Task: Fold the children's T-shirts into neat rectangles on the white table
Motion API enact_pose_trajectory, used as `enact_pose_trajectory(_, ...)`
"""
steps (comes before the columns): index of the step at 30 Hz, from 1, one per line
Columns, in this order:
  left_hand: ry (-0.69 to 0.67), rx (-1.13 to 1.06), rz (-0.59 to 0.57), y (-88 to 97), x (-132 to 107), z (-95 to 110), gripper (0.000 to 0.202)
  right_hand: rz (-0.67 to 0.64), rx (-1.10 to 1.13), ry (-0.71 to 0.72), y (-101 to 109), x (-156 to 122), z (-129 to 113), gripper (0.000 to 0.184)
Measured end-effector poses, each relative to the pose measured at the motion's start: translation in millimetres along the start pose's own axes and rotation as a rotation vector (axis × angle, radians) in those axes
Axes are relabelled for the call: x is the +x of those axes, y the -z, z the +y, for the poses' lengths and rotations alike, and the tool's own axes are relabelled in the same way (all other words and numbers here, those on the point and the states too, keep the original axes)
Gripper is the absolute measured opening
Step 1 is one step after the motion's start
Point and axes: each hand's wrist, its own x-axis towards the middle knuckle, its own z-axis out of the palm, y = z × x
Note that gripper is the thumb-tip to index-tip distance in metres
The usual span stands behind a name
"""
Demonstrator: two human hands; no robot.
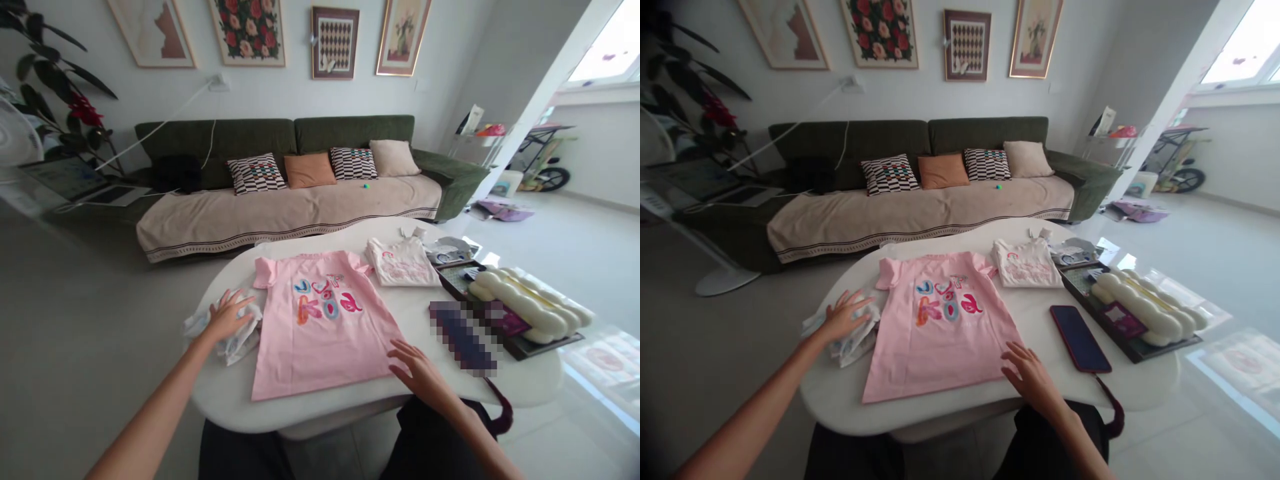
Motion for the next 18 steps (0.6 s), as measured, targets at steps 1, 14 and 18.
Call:
enact_pose_trajectory(1, 0.044, 0.044, -0.023, -8.6, 7, -5, 0.049, -0.003, -0.003, -0.005, -4, 3, -7, 0.033)
enact_pose_trajectory(14, 0.711, -0.049, 0.199, -55.9, 2, -37, 0.060, -0.047, -0.123, -0.127, -63, 2, -26, 0.049)
enact_pose_trajectory(18, 0.784, -0.086, 0.222, -56.7, 18, -34, 0.063, -0.024, -0.141, -0.131, -68, 2, -24, 0.049)
